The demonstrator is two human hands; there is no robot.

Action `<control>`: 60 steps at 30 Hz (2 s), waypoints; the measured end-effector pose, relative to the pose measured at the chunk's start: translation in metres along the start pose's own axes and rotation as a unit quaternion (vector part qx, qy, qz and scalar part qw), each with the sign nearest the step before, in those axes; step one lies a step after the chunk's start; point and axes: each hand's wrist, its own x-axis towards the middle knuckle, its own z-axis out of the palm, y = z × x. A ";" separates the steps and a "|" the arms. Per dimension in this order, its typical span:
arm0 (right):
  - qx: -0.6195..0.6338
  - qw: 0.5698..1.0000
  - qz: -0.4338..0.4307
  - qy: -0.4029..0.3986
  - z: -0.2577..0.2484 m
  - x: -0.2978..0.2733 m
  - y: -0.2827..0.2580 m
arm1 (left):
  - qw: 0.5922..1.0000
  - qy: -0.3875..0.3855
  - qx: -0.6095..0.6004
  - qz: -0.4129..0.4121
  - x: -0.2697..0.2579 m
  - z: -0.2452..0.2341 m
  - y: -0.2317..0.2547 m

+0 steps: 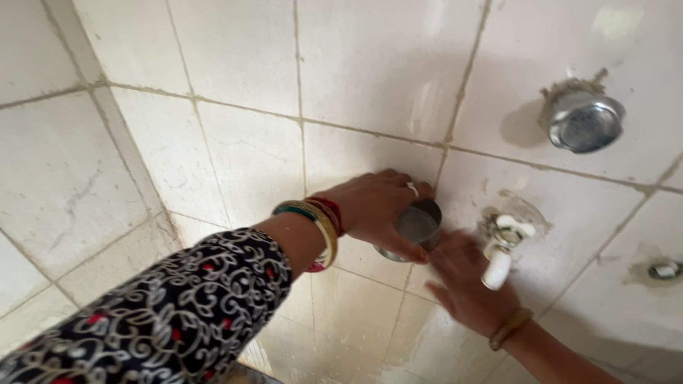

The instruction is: The person scrubs a white tiled bathroom wall using a small metal bowl and a steel wool pad.

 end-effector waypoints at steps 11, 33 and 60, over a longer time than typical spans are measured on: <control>-0.049 0.993 -0.100 0.039 -0.002 0.002 -0.009 | 1.000 -0.010 0.006 -0.021 -0.001 -0.005 0.010; -0.046 0.996 -0.046 0.067 -0.009 0.003 -0.004 | 0.998 -0.029 0.009 -0.056 -0.001 -0.009 0.018; -0.070 0.977 -0.196 0.042 0.010 -0.005 -0.009 | 0.999 0.003 0.014 -0.031 0.002 -0.002 0.011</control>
